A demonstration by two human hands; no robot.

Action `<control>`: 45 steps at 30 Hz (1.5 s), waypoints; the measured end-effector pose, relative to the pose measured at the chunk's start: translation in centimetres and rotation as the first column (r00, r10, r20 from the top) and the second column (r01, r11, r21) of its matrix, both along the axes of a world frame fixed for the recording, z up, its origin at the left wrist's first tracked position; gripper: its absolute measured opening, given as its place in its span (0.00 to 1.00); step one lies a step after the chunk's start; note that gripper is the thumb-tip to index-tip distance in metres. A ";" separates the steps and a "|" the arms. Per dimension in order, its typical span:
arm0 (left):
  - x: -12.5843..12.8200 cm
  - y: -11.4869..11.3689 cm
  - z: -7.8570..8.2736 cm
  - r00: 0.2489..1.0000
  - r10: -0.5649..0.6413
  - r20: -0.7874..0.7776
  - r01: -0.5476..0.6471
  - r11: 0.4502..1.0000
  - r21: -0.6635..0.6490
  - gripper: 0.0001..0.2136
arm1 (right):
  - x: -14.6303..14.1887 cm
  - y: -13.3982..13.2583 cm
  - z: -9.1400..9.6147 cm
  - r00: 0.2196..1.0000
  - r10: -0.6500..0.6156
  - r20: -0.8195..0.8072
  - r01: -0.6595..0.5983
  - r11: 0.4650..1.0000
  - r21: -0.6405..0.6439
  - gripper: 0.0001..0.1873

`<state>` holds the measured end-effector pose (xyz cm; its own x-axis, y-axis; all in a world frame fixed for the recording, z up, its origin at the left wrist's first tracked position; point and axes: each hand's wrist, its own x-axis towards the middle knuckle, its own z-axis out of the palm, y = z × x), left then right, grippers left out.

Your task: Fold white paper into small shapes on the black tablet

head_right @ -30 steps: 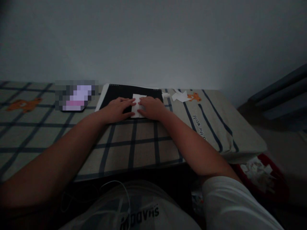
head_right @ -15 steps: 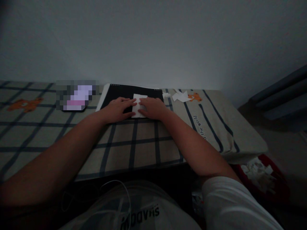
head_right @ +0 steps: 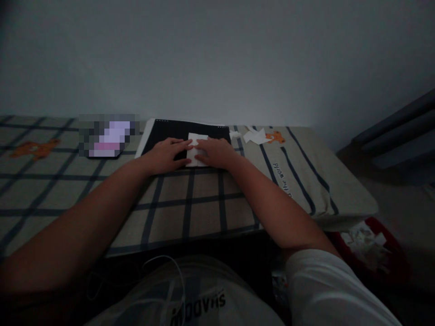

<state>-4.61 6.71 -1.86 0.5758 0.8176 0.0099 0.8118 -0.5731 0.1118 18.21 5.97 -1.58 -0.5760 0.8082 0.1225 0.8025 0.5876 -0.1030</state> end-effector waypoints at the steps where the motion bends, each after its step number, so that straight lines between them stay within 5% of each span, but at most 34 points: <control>1: 0.0 0.0 0.1 1.000 -0.002 0.000 0.002 1.000 -0.004 0.32 | 0.0 0.0 0.1 1.000 0.006 -0.006 -0.006 1.000 0.011 0.24; 7: 0.2 -0.2 0.4 1.000 -0.008 0.004 0.008 1.000 -0.006 0.30 | -0.1 -0.2 0.7 0.998 0.060 0.016 -0.061 0.993 0.106 0.18; 13: 0.2 -0.1 0.3 1.000 -0.023 -0.006 0.023 1.000 0.000 0.31 | 0.4 0.1 0.6 0.995 0.093 -0.044 -0.093 0.996 0.006 0.16; 28: 0.0 0.1 0.1 1.000 -0.005 -0.021 0.004 1.000 -0.021 0.34 | 0.7 0.3 0.1 0.990 0.107 -0.091 -0.109 0.994 -0.009 0.30; 45: 0.1 0.1 0.3 0.999 0.004 -0.043 -0.005 1.000 -0.026 0.34 | 0.8 0.4 0.0 0.987 0.127 -0.102 -0.131 0.991 -0.024 0.28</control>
